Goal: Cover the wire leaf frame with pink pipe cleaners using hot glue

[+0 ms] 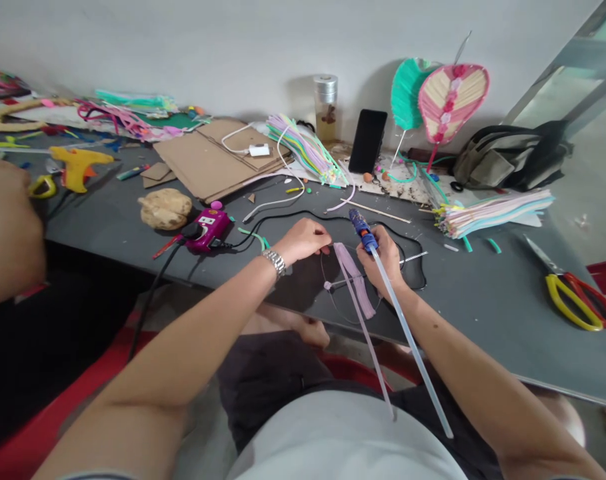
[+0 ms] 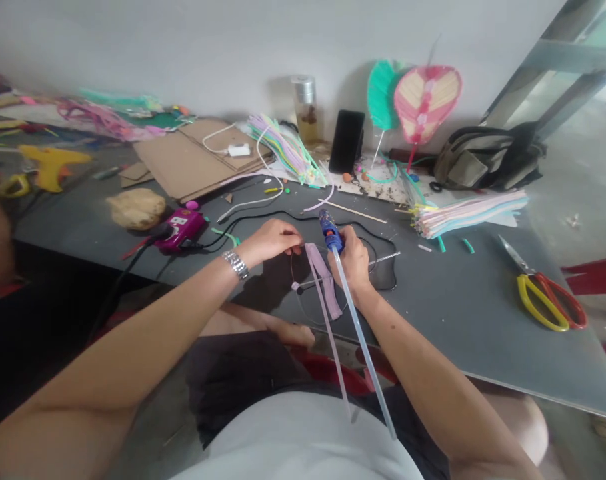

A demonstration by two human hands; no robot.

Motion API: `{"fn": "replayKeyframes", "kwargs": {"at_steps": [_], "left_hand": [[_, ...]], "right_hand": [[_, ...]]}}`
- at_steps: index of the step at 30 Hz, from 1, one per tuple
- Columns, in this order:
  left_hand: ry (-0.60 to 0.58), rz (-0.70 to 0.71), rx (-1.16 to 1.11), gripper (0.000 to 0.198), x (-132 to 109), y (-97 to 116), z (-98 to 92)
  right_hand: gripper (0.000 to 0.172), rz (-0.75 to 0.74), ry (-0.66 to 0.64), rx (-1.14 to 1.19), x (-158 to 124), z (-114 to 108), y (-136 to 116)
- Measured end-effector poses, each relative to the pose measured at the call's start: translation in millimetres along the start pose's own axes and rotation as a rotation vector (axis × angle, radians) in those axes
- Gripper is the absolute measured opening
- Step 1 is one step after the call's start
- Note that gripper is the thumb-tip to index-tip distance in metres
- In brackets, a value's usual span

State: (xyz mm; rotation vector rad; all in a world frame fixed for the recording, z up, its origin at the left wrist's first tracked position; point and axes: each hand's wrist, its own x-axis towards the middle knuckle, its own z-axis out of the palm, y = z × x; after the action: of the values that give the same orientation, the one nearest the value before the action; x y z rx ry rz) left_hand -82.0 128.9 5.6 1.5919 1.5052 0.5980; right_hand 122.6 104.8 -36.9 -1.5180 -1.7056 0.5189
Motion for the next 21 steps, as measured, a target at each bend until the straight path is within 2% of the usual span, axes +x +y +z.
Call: {"fn": "replayKeyframes", "kwargs": {"at_steps": [4, 11, 16, 21], "left_hand": [[-0.134, -0.064, -0.021, 0.013, 14.7, 11.9, -10.2], [-0.251, -0.072, 0.037, 0.013, 28.0, 17.6, -13.4], [-0.293, -0.035, 0.074, 0.012, 26.3, 17.7, -15.3], [-0.267, 0.006, 0.122, 0.013, 21.2, 18.4, -14.7]], "right_hand": [[0.012, 0.022, 0.004, 0.026, 0.5, -0.3, -0.9], [0.015, 0.013, -0.002, 0.023, 1.2, -1.9, 0.8], [0.015, -0.002, -0.006, 0.046, 0.3, -4.3, -0.6], [0.015, -0.013, -0.013, 0.062, -0.8, -4.4, -1.9]]}}
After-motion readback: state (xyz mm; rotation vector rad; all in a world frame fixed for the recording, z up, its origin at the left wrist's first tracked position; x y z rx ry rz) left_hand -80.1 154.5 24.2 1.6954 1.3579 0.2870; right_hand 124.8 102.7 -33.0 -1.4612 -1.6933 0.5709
